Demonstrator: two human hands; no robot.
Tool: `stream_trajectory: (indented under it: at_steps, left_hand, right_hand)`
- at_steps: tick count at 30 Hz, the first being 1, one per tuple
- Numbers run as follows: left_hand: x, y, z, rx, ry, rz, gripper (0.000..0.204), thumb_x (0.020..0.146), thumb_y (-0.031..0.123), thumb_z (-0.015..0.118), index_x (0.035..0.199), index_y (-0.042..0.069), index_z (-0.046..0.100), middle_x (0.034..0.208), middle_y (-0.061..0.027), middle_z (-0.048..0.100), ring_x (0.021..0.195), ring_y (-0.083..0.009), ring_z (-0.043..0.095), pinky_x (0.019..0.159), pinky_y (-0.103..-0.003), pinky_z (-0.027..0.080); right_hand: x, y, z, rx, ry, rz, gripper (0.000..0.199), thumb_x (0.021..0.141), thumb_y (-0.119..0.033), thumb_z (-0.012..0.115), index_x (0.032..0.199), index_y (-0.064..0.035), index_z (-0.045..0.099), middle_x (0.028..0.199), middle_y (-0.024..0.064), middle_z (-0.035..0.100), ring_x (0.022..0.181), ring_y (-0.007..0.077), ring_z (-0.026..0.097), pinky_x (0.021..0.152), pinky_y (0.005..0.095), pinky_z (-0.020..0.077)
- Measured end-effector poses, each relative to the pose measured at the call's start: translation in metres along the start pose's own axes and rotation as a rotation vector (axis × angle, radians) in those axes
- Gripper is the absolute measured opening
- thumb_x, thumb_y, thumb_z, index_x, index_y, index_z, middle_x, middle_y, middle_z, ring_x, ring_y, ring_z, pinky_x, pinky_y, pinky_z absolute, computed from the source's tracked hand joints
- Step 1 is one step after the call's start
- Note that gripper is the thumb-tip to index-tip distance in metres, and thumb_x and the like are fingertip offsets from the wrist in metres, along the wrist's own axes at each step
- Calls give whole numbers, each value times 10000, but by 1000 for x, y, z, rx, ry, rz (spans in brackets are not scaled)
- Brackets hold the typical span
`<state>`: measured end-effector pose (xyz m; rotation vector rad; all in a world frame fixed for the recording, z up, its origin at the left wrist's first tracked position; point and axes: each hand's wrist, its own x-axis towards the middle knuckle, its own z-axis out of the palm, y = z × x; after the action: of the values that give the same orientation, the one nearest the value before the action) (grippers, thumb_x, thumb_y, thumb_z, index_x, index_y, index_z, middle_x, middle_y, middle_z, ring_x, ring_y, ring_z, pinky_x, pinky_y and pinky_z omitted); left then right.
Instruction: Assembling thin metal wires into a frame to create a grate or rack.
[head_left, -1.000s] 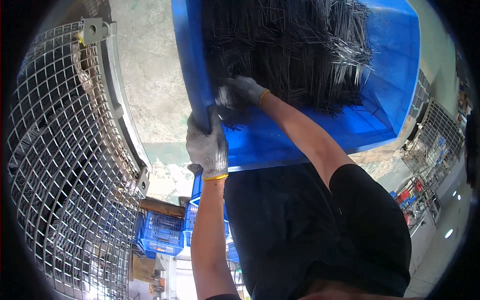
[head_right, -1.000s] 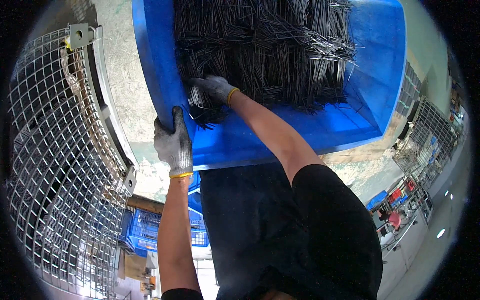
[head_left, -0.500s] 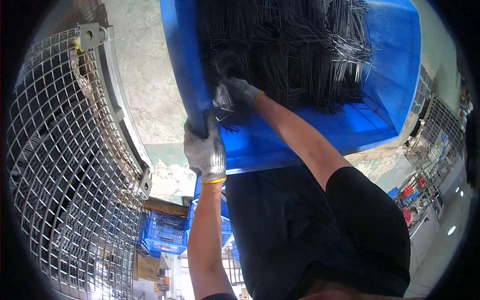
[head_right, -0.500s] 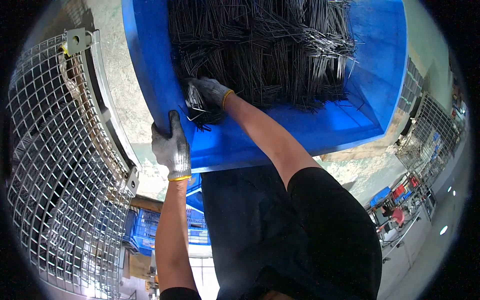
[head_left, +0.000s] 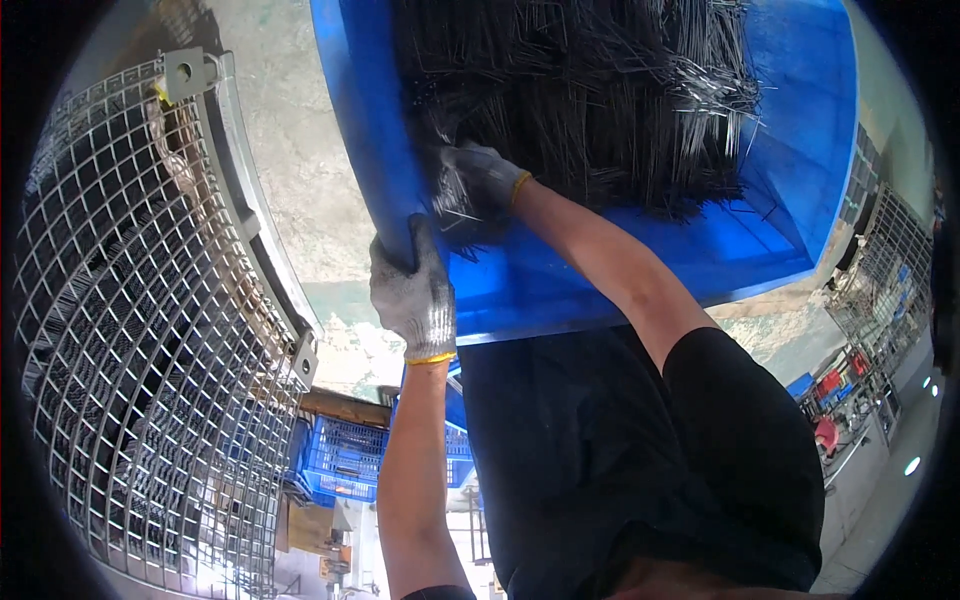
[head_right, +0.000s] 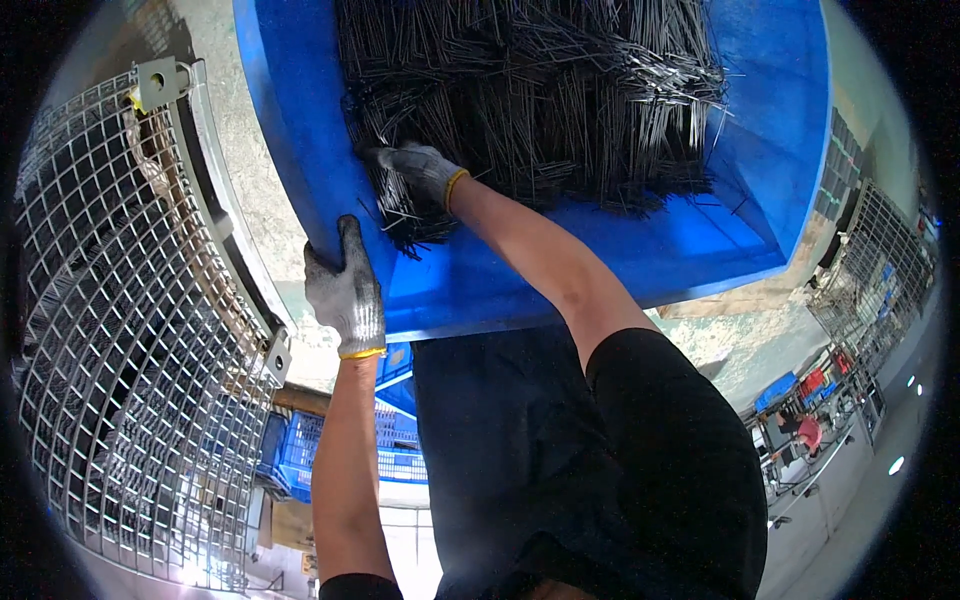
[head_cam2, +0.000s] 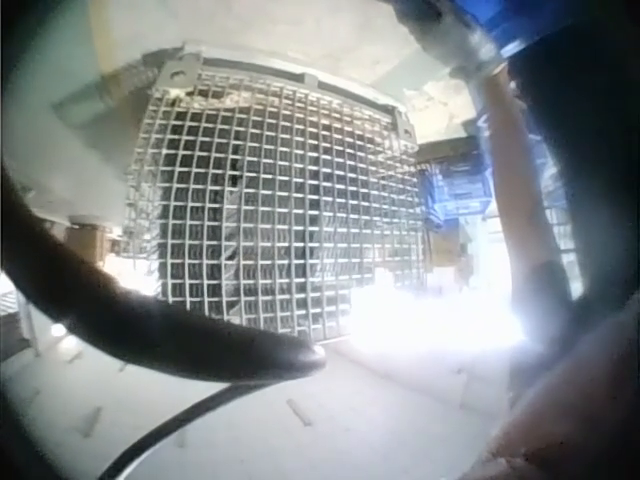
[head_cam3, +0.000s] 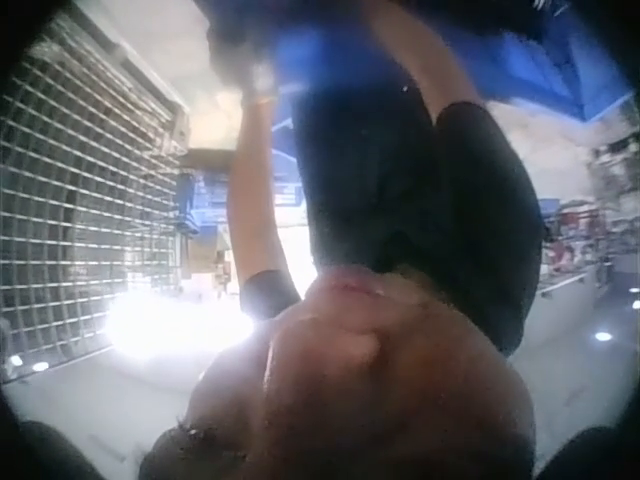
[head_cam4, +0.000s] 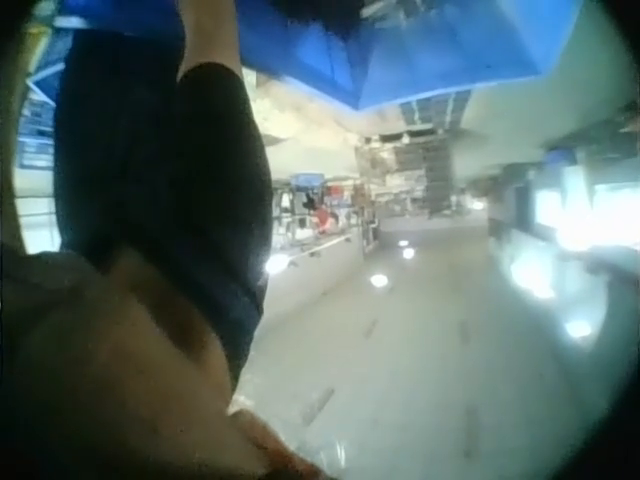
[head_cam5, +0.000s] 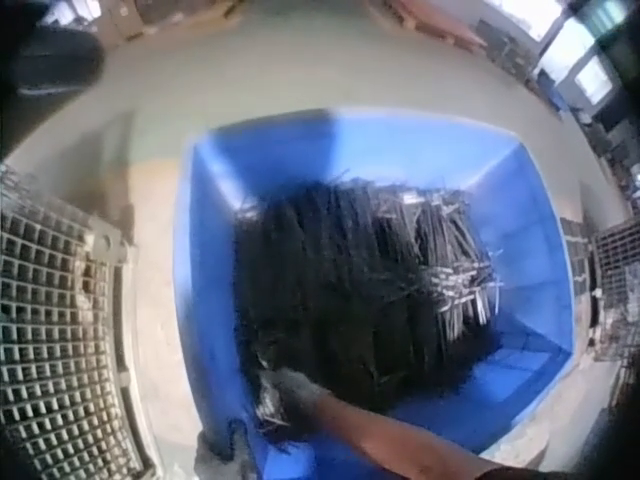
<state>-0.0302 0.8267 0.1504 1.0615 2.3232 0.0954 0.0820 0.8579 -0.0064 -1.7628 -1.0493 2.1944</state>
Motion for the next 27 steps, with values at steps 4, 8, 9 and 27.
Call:
stream_trajectory:
  at_steps: [4,8,9,27]
  left_hand:
    - [0,10,2,40,-37,-12,528,796,504,580,1069,53,590,917,-178,645,866,-333,631,781,-419,471]
    - [3,6,7,69,-40,-6,549,797,527,561,1084,60,585,927,-178,645,885,-340,626,791,-416,470]
    - [4,6,9,68,-38,-4,549,797,527,561,1084,60,585,927,-178,645,885,-340,626,791,-416,470]
    - [4,-12,23,-128,339,719,622,803,407,610,1276,37,449,1238,-214,497,1152,-349,479,981,-405,354]
  right_hand:
    - [41,68,0,534,-168,-339,264,935,-187,440,1125,-44,554,1056,55,614,974,141,570,879,292,454]
    - [56,80,-5,1277,-480,-306,364,941,-201,429,1254,-17,462,1201,90,548,1058,163,552,957,311,429]
    - [65,88,-5,1793,-740,9,385,943,-203,425,1282,-20,439,1230,94,529,1070,166,551,967,321,428]
    - [4,30,-33,1153,-348,-13,329,926,-196,466,1184,-1,527,1091,116,610,950,197,612,864,327,496]
